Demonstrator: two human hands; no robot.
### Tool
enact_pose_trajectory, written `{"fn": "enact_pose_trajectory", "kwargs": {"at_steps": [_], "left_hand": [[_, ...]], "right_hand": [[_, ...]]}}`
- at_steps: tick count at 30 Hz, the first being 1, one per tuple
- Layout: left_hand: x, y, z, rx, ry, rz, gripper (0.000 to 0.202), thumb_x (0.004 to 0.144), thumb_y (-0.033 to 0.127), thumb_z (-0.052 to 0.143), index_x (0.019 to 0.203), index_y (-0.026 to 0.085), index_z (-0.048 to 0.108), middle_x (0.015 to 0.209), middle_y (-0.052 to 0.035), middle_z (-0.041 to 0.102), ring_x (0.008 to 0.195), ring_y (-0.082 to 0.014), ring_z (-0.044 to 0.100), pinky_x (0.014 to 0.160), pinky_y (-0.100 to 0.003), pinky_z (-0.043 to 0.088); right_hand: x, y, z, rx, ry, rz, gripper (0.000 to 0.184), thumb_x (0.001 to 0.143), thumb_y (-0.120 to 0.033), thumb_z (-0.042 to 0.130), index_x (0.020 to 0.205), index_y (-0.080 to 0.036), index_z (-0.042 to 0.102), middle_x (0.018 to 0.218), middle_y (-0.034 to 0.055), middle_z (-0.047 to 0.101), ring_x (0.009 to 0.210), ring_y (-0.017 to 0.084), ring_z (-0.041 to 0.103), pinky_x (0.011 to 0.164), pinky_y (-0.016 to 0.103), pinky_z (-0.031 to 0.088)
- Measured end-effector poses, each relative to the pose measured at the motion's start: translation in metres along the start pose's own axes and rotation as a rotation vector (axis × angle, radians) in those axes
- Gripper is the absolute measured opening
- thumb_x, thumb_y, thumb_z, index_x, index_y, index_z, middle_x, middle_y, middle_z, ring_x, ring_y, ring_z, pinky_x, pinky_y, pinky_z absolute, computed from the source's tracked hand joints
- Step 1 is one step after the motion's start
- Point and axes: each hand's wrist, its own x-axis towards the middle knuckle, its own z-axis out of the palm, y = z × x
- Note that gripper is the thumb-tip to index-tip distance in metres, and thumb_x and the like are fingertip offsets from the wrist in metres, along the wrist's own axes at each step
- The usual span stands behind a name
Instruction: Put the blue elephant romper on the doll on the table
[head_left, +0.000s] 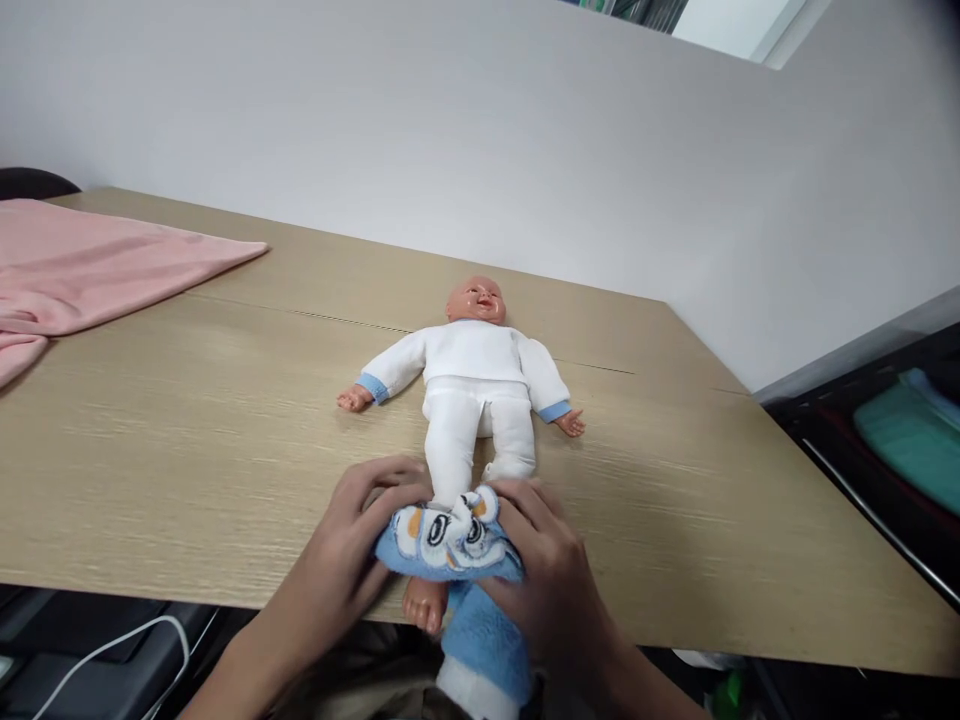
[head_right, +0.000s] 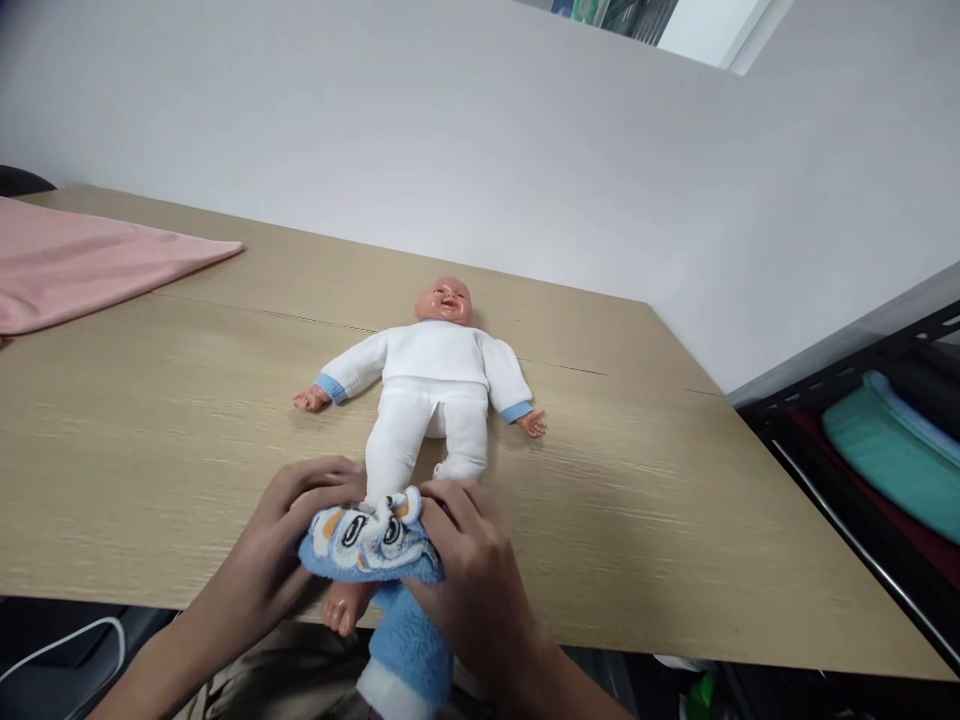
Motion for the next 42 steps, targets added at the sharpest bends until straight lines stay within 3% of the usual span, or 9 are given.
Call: {"fn": "enact_pose_trajectory", "kwargs": {"at_steps": [4, 12, 18, 24, 30, 33, 37, 39, 42], "left_hand": [[0.021, 0.0, -0.024, -0.172, -0.197, -0.067, 0.037, 0.11, 0.017, 0.052, 0.141, 0.033, 0.064, 0.163, -0.0081, 0.051, 0.152, -0.0283, 0.049, 0.126, -0.043, 0.043], [0.054, -0.025, -0.055, -0.39, -0.334, -0.263, 0.015, 0.107, 0.032, 0.065, 0.121, 0.027, 0.07, 0.13, -0.0046, 0.075, 0.123, -0.0262, 0.068, 0.109, -0.036, 0.052], [0.081, -0.034, -0.055, -0.417, -0.308, -0.304, 0.02, 0.099, 0.038, 0.073, 0.109, 0.021, 0.068, 0.106, -0.0033, 0.069, 0.099, -0.0223, 0.065, 0.086, -0.029, 0.055], [0.073, -0.032, -0.059, -0.397, -0.344, -0.363, 0.047, 0.091, 0.036, 0.084, 0.133, 0.028, 0.064, 0.127, -0.0057, 0.067, 0.118, -0.0276, 0.066, 0.099, -0.037, 0.058], [0.089, 0.006, -0.059, -0.237, -0.338, -0.118, 0.092, 0.073, 0.055, 0.1, 0.152, 0.035, 0.057, 0.16, -0.0103, 0.055, 0.153, -0.0389, 0.045, 0.129, -0.054, 0.038], [0.107, 0.028, -0.049, -0.26, -0.452, -0.049, 0.068, 0.081, 0.051, 0.095, 0.139, 0.031, 0.067, 0.146, -0.0093, 0.066, 0.138, -0.035, 0.058, 0.119, -0.047, 0.047], [0.122, 0.035, -0.038, -0.314, -0.526, -0.147, 0.023, 0.09, 0.024, 0.074, 0.112, 0.024, 0.067, 0.107, -0.0004, 0.073, 0.097, -0.0222, 0.067, 0.088, -0.031, 0.054], [0.125, 0.032, -0.037, -0.334, -0.53, -0.205, 0.019, 0.088, 0.02, 0.069, 0.106, 0.023, 0.063, 0.095, 0.0027, 0.067, 0.087, -0.0192, 0.063, 0.078, -0.027, 0.051], [0.128, 0.031, -0.037, -0.37, -0.585, -0.213, 0.028, 0.091, 0.025, 0.072, 0.118, 0.024, 0.065, 0.102, 0.0013, 0.068, 0.092, -0.0202, 0.065, 0.08, -0.027, 0.052]], "right_hand": [[0.025, 0.01, -0.013, 0.088, -0.131, -0.053, 0.032, 0.081, -0.009, 0.077, 0.109, -0.021, 0.069, 0.116, 0.011, 0.075, 0.112, 0.03, 0.069, 0.098, 0.045, 0.059], [0.059, 0.042, -0.016, 0.299, -0.308, -0.103, 0.013, 0.089, -0.022, 0.083, 0.088, -0.02, 0.07, 0.097, 0.0053, 0.076, 0.092, 0.022, 0.07, 0.085, 0.034, 0.056], [0.073, 0.028, -0.016, 0.335, -0.322, 0.076, 0.044, 0.088, -0.046, 0.09, 0.12, -0.021, 0.073, 0.113, 0.0067, 0.079, 0.104, 0.028, 0.074, 0.095, 0.039, 0.059], [0.041, 0.021, -0.042, 0.221, -0.336, 0.234, 0.036, 0.099, -0.044, 0.075, 0.128, -0.023, 0.068, 0.136, 0.0116, 0.074, 0.13, 0.033, 0.067, 0.11, 0.049, 0.057], [0.011, 0.016, -0.054, 0.351, -0.292, 0.417, 0.035, 0.097, -0.033, 0.072, 0.131, -0.03, 0.066, 0.127, 0.0064, 0.078, 0.117, 0.03, 0.074, 0.098, 0.042, 0.06], [0.02, 0.011, -0.049, 0.524, -0.242, 0.446, 0.019, 0.096, -0.024, 0.066, 0.115, -0.027, 0.065, 0.107, 0.0024, 0.076, 0.1, 0.024, 0.073, 0.086, 0.034, 0.058], [0.024, 0.014, -0.055, 0.589, -0.255, 0.495, 0.015, 0.098, -0.035, 0.07, 0.106, -0.025, 0.062, 0.092, 0.0, 0.071, 0.085, 0.02, 0.068, 0.075, 0.03, 0.054], [0.018, 0.021, -0.066, 0.529, -0.381, 0.487, 0.022, 0.097, -0.045, 0.075, 0.103, -0.025, 0.067, 0.093, 0.0011, 0.072, 0.086, 0.022, 0.068, 0.077, 0.032, 0.055], [0.009, 0.038, -0.077, 0.561, -0.459, 0.438, 0.038, 0.092, -0.052, 0.082, 0.119, -0.027, 0.074, 0.119, 0.0067, 0.076, 0.11, 0.029, 0.07, 0.093, 0.039, 0.058]]}}
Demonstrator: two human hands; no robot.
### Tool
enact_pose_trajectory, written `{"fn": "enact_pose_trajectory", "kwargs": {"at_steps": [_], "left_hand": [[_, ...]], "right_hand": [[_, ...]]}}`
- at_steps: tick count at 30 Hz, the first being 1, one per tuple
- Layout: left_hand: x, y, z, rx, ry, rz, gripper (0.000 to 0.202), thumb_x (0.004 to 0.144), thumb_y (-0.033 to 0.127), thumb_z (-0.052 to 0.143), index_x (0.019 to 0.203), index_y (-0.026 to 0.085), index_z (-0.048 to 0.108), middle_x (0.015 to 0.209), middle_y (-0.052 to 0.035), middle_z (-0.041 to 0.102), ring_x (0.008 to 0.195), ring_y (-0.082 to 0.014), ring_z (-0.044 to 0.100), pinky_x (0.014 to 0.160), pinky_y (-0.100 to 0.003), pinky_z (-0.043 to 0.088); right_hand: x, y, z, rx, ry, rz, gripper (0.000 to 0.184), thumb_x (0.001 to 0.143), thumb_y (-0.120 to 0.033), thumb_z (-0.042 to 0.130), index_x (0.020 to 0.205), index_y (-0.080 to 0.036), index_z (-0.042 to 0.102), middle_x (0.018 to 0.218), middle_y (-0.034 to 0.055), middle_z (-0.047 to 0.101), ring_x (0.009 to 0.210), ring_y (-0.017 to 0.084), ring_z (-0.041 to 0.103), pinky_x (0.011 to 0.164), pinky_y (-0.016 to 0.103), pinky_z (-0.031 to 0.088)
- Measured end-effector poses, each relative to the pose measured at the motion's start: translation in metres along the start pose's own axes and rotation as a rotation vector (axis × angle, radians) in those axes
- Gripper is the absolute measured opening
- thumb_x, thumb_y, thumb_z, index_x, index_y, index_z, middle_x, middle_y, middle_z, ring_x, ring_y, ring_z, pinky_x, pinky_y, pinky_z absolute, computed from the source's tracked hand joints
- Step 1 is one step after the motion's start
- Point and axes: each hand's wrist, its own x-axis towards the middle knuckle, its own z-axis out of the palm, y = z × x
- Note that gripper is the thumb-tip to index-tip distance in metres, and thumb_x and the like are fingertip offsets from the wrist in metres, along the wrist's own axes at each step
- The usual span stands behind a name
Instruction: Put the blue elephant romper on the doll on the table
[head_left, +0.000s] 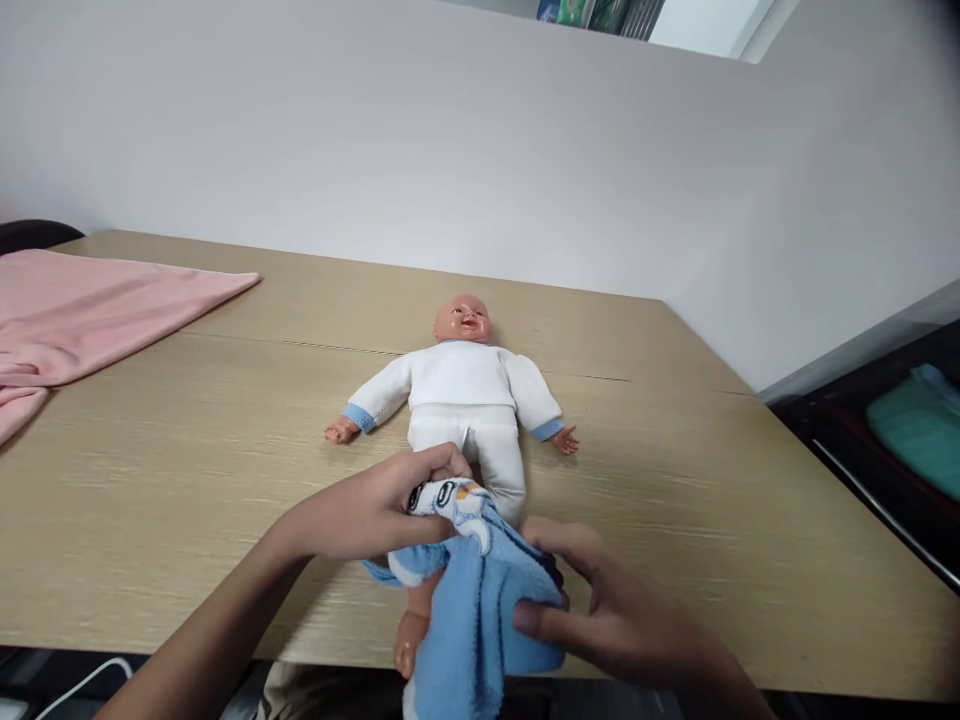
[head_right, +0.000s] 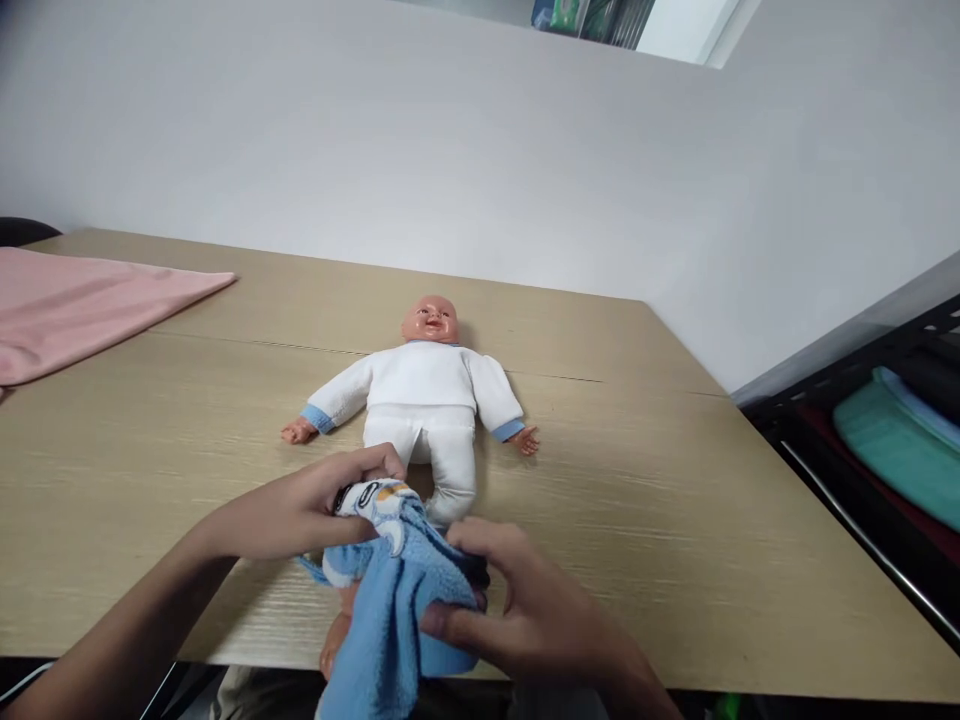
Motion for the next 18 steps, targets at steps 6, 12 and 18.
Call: {"fn": "enact_pose_trajectory", "kwargs": {"at_steps": [6, 12, 18], "left_hand": [[0.011, 0.015, -0.001, 0.019, -0.176, 0.131, 0.044, 0.079, 0.052, 0.094, 0.104, 0.021, 0.076, 0.104, -0.0031, 0.073, 0.101, -0.0269, 0.069, 0.087, -0.031, 0.057], [0.013, 0.011, -0.003, -0.139, -0.111, 0.029, 0.028, 0.095, 0.033, 0.074, 0.121, 0.023, 0.071, 0.113, -0.0021, 0.077, 0.107, -0.0261, 0.071, 0.094, -0.033, 0.059], [0.017, 0.012, 0.001, -0.078, -0.168, 0.058, 0.029, 0.089, 0.04, 0.083, 0.112, 0.023, 0.074, 0.099, -0.0002, 0.076, 0.093, -0.0249, 0.073, 0.079, -0.029, 0.06]], "right_hand": [[0.016, 0.009, -0.01, 0.237, 0.196, -0.094, 0.036, 0.103, -0.059, 0.063, 0.115, -0.026, 0.069, 0.1, 0.0035, 0.071, 0.09, 0.023, 0.068, 0.081, 0.033, 0.061], [0.003, -0.021, -0.019, 0.112, -0.098, -0.165, 0.03, 0.093, -0.05, 0.082, 0.108, -0.025, 0.078, 0.115, 0.0044, 0.074, 0.108, 0.025, 0.071, 0.1, 0.038, 0.059], [0.002, -0.015, -0.012, 0.226, 0.118, -0.228, 0.036, 0.104, -0.045, 0.072, 0.135, -0.028, 0.071, 0.133, 0.0067, 0.075, 0.125, 0.026, 0.07, 0.112, 0.042, 0.055]]}}
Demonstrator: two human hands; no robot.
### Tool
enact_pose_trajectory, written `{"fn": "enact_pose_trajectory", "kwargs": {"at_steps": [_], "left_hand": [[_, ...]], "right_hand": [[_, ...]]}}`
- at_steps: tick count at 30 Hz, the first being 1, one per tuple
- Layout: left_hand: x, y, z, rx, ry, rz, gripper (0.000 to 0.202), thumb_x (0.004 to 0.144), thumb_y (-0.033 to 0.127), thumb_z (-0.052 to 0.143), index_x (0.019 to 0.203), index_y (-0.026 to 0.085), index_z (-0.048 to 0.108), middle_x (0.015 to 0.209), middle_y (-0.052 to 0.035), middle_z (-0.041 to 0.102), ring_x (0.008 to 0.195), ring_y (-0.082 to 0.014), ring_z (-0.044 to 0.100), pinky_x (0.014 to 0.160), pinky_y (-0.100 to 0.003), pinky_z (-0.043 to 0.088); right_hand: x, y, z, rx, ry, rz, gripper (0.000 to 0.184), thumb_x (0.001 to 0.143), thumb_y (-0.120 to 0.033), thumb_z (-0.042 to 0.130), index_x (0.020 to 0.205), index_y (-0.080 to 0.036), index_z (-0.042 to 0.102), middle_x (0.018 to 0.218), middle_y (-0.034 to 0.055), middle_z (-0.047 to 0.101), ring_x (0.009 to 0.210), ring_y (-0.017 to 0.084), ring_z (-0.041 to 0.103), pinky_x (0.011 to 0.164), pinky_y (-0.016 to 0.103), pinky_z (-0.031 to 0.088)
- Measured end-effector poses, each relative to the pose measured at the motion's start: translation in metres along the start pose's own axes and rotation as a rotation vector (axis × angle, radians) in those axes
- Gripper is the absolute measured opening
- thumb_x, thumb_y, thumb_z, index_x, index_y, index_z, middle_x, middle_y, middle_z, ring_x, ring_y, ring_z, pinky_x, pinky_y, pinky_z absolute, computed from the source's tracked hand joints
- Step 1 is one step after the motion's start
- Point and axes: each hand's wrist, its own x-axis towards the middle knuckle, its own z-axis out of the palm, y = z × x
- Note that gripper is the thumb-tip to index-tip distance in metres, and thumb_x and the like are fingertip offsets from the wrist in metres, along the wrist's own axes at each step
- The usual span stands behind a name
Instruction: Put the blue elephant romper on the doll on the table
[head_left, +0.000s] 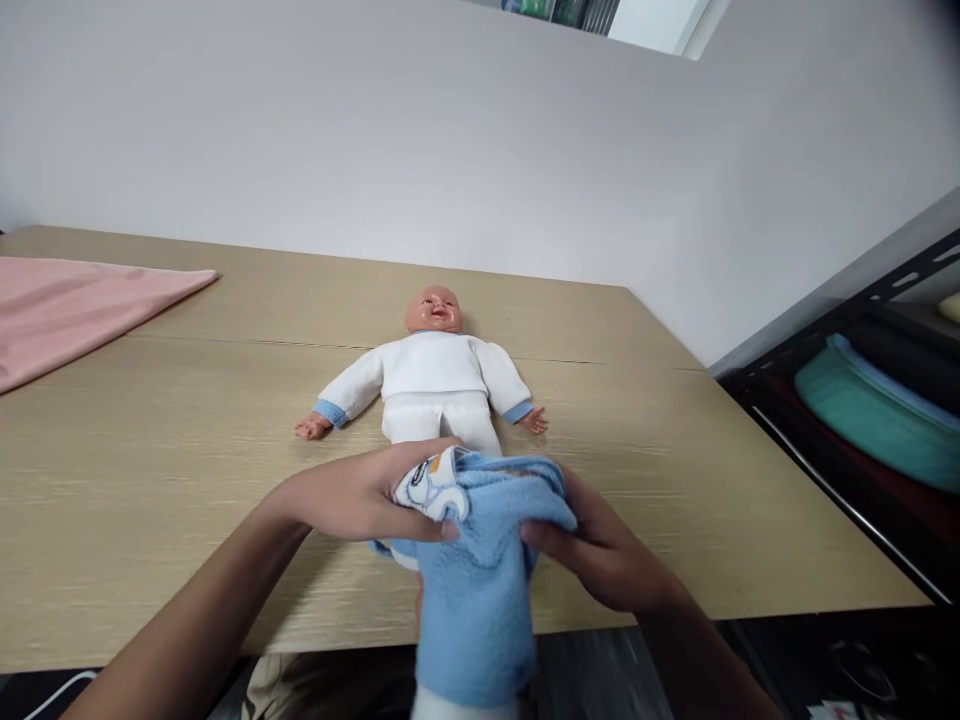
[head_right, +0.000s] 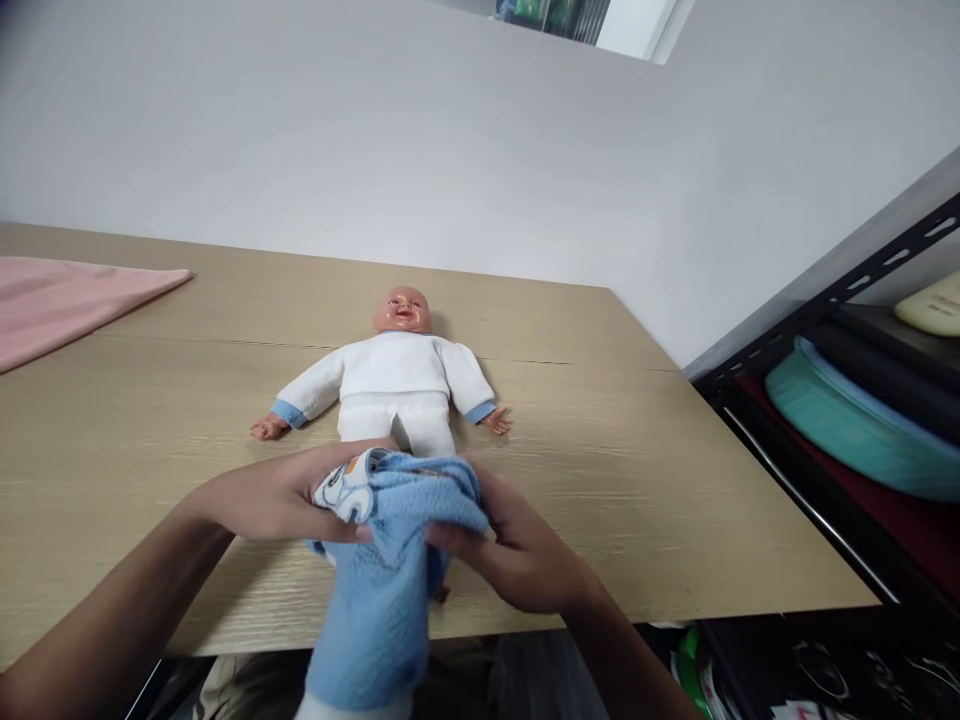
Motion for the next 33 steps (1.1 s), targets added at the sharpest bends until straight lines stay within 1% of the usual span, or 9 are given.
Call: {"fn": "enact_pose_trajectory", "kwargs": {"at_steps": [4, 8, 12, 14, 17, 22, 26, 29, 33], "left_hand": [[0.006, 0.001, 0.0, -0.075, -0.128, 0.03, 0.038, 0.078, 0.039, 0.093, 0.108, 0.023, 0.077, 0.102, -0.0015, 0.08, 0.097, -0.0275, 0.076, 0.084, -0.033, 0.064], [0.006, -0.004, -0.001, -0.059, 0.037, -0.038, 0.03, 0.088, 0.038, 0.084, 0.114, 0.024, 0.078, 0.109, -0.0016, 0.083, 0.107, -0.0291, 0.078, 0.092, -0.036, 0.064], [0.006, -0.006, 0.007, 0.005, 0.141, -0.01, 0.038, 0.092, 0.03, 0.069, 0.13, 0.024, 0.073, 0.125, -0.0034, 0.08, 0.122, -0.0305, 0.073, 0.106, -0.04, 0.059], [0.005, -0.006, 0.012, 0.009, 0.142, -0.058, 0.045, 0.095, 0.032, 0.066, 0.139, 0.024, 0.068, 0.134, -0.0036, 0.077, 0.128, -0.0304, 0.07, 0.111, -0.04, 0.056], [0.0, -0.005, 0.015, -0.005, 0.143, -0.176, 0.048, 0.097, 0.045, 0.067, 0.14, 0.025, 0.067, 0.137, -0.004, 0.076, 0.129, -0.0314, 0.068, 0.108, -0.038, 0.055], [-0.003, 0.004, 0.022, 0.014, -0.001, -0.147, 0.044, 0.087, 0.054, 0.081, 0.117, 0.022, 0.075, 0.105, -0.0015, 0.08, 0.098, -0.0269, 0.072, 0.079, -0.031, 0.055], [0.003, 0.008, 0.036, 0.174, 0.134, -0.132, 0.022, 0.095, 0.04, 0.068, 0.108, 0.022, 0.071, 0.1, -0.0003, 0.078, 0.092, -0.0245, 0.07, 0.08, -0.033, 0.051], [0.005, 0.004, 0.048, 0.382, 0.269, -0.156, 0.029, 0.095, 0.036, 0.063, 0.119, 0.021, 0.066, 0.103, -0.0045, 0.077, 0.094, -0.0293, 0.071, 0.082, -0.039, 0.05], [0.006, 0.002, 0.063, 0.692, 0.251, -0.179, 0.034, 0.087, 0.023, 0.067, 0.12, 0.017, 0.067, 0.11, -0.0102, 0.078, 0.104, -0.0365, 0.073, 0.091, -0.047, 0.051]], "right_hand": [[0.007, 0.005, 0.003, -0.048, 0.049, 0.071, 0.028, 0.109, -0.047, 0.063, 0.123, -0.025, 0.074, 0.119, 0.0043, 0.077, 0.113, 0.023, 0.072, 0.103, 0.038, 0.057], [-0.001, -0.008, 0.003, -0.095, -0.089, 0.202, 0.033, 0.104, -0.055, 0.068, 0.106, -0.023, 0.077, 0.096, 0.0008, 0.075, 0.088, 0.021, 0.069, 0.08, 0.031, 0.057], [-0.01, -0.015, 0.013, 0.003, -0.179, 0.298, 0.044, 0.077, -0.054, 0.096, 0.103, -0.023, 0.079, 0.095, -0.0004, 0.076, 0.083, 0.021, 0.069, 0.073, 0.03, 0.057], [-0.013, -0.012, 0.02, 0.041, -0.102, 0.33, 0.044, 0.075, -0.05, 0.098, 0.105, -0.023, 0.08, 0.097, 0.0003, 0.077, 0.086, 0.022, 0.071, 0.078, 0.031, 0.058], [-0.016, -0.002, 0.027, 0.123, 0.072, 0.291, 0.04, 0.087, -0.051, 0.087, 0.116, -0.024, 0.079, 0.102, 0.0025, 0.08, 0.094, 0.024, 0.073, 0.087, 0.036, 0.061], [-0.019, 0.009, 0.037, 0.121, 0.278, 0.235, 0.034, 0.095, -0.048, 0.074, 0.121, -0.026, 0.076, 0.119, 0.0049, 0.081, 0.113, 0.028, 0.075, 0.101, 0.041, 0.06], [-0.019, 0.007, 0.053, -0.1, 0.431, 0.251, 0.03, 0.088, -0.038, 0.078, 0.114, -0.024, 0.071, 0.104, 0.0037, 0.08, 0.093, 0.024, 0.075, 0.083, 0.035, 0.061], [-0.027, 0.003, 0.067, -0.384, 0.547, 0.26, 0.023, 0.087, -0.029, 0.07, 0.108, -0.024, 0.065, 0.085, -0.0008, 0.073, 0.074, 0.021, 0.069, 0.069, 0.031, 0.053], [-0.045, 0.002, 0.086, -0.697, 0.61, 0.235, 0.016, 0.092, -0.026, 0.056, 0.107, -0.026, 0.063, 0.088, 0.0028, 0.074, 0.075, 0.025, 0.072, 0.065, 0.032, 0.046]]}}
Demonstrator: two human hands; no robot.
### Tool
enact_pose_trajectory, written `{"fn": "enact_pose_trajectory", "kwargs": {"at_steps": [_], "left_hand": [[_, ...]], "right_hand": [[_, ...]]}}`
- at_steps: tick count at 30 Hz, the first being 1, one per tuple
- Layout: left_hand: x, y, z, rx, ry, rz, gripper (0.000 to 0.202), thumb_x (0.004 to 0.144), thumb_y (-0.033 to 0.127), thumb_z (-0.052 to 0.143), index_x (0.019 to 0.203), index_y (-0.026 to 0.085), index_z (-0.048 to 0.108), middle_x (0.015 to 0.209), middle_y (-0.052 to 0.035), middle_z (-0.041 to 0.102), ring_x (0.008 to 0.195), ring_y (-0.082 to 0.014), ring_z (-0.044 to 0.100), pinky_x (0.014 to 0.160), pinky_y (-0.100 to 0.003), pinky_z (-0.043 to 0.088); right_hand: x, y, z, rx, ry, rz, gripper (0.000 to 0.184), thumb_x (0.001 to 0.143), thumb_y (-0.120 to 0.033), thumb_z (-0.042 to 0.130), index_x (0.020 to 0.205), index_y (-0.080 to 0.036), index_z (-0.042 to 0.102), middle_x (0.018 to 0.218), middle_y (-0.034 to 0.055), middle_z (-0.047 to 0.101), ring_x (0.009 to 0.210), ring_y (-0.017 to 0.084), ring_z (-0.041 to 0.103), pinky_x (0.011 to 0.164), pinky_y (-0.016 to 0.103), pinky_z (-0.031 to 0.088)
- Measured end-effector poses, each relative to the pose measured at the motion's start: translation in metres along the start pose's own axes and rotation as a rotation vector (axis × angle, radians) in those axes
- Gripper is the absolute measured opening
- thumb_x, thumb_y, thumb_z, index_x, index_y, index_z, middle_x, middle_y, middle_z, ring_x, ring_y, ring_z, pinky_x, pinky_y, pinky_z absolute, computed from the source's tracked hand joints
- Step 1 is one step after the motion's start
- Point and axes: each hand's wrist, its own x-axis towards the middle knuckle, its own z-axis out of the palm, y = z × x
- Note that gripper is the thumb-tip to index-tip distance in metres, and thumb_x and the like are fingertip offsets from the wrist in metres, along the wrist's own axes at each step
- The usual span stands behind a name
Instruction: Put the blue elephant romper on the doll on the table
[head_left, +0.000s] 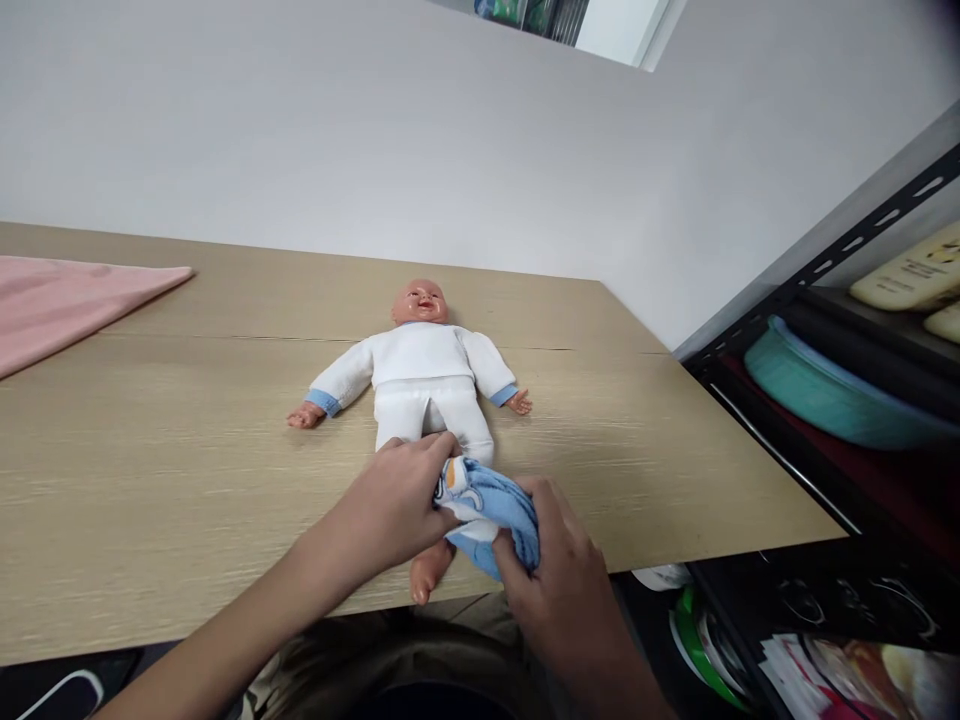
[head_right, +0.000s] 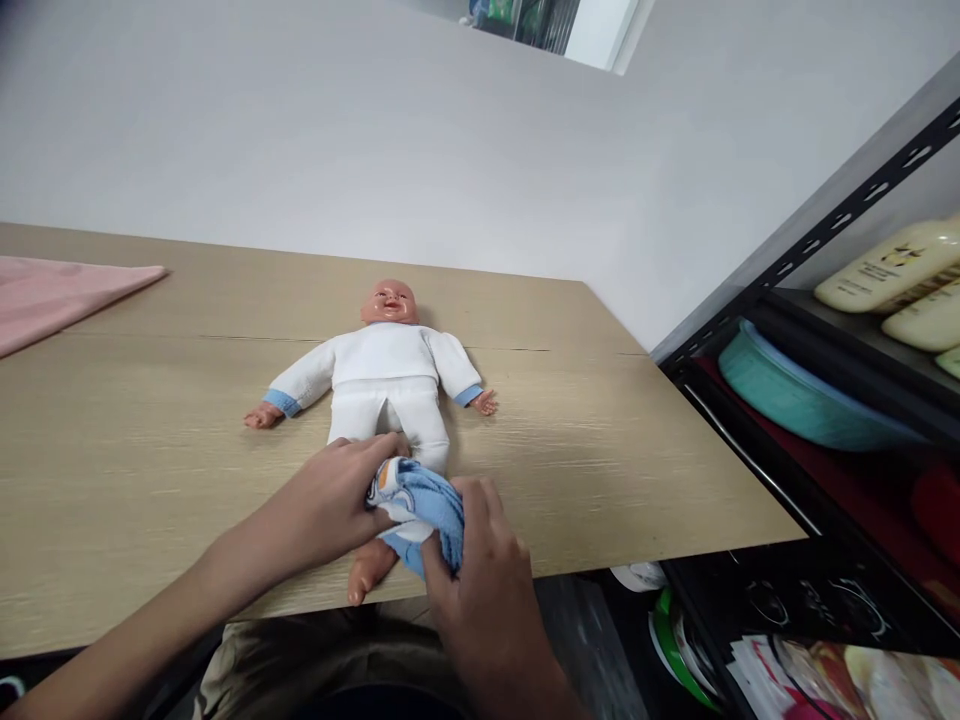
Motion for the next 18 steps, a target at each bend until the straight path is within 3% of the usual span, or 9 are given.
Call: {"fn": "enact_pose_trajectory", "kwargs": {"at_steps": [5, 9, 12, 15, 18], "left_hand": [[0.004, 0.012, 0.012, 0.272, -0.096, -0.044, 0.027, 0.088, 0.021, 0.069, 0.112, 0.011, 0.075, 0.108, -0.0164, 0.08, 0.106, -0.0406, 0.075, 0.101, -0.055, 0.052], [0.006, 0.01, 0.02, 0.335, -0.116, -0.001, 0.029, 0.09, 0.031, 0.078, 0.112, 0.013, 0.079, 0.116, -0.0179, 0.079, 0.115, -0.0427, 0.071, 0.104, -0.058, 0.051], [0.007, 0.005, 0.022, 0.274, -0.13, 0.022, 0.031, 0.088, 0.03, 0.082, 0.114, 0.014, 0.079, 0.116, -0.0158, 0.08, 0.118, -0.042, 0.069, 0.106, -0.058, 0.05], [0.006, 0.001, 0.023, 0.148, -0.105, 0.005, 0.033, 0.089, 0.026, 0.078, 0.12, 0.015, 0.077, 0.112, -0.0131, 0.081, 0.115, -0.0388, 0.07, 0.108, -0.056, 0.048], [0.003, -0.005, 0.023, 0.022, -0.033, -0.028, 0.038, 0.089, 0.027, 0.076, 0.125, 0.015, 0.074, 0.111, -0.0131, 0.08, 0.112, -0.0377, 0.069, 0.108, -0.054, 0.047]], "right_hand": [[-0.018, 0.01, 0.015, -0.102, -0.107, 0.112, 0.017, 0.095, -0.025, 0.053, 0.108, -0.026, 0.063, 0.075, 0.0018, 0.074, 0.066, 0.028, 0.072, 0.06, 0.033, 0.041], [-0.025, 0.027, 0.032, -0.129, 0.106, 0.14, 0.018, 0.087, -0.029, 0.061, 0.105, -0.026, 0.062, 0.099, 0.0095, 0.077, 0.091, 0.034, 0.075, 0.077, 0.04, 0.052], [-0.033, 0.039, 0.042, 0.007, 0.175, 0.151, 0.024, 0.086, -0.027, 0.061, 0.11, -0.026, 0.062, 0.117, 0.0112, 0.076, 0.108, 0.034, 0.074, 0.087, 0.042, 0.056], [-0.038, 0.045, 0.049, 0.232, 0.099, 0.259, 0.028, 0.089, -0.025, 0.06, 0.117, -0.027, 0.061, 0.105, 0.0049, 0.078, 0.094, 0.027, 0.075, 0.08, 0.036, 0.058], [-0.036, 0.047, 0.055, 0.458, 0.079, 0.303, 0.031, 0.086, -0.023, 0.065, 0.116, -0.025, 0.061, 0.104, 0.0033, 0.077, 0.093, 0.023, 0.076, 0.082, 0.032, 0.061]]}}
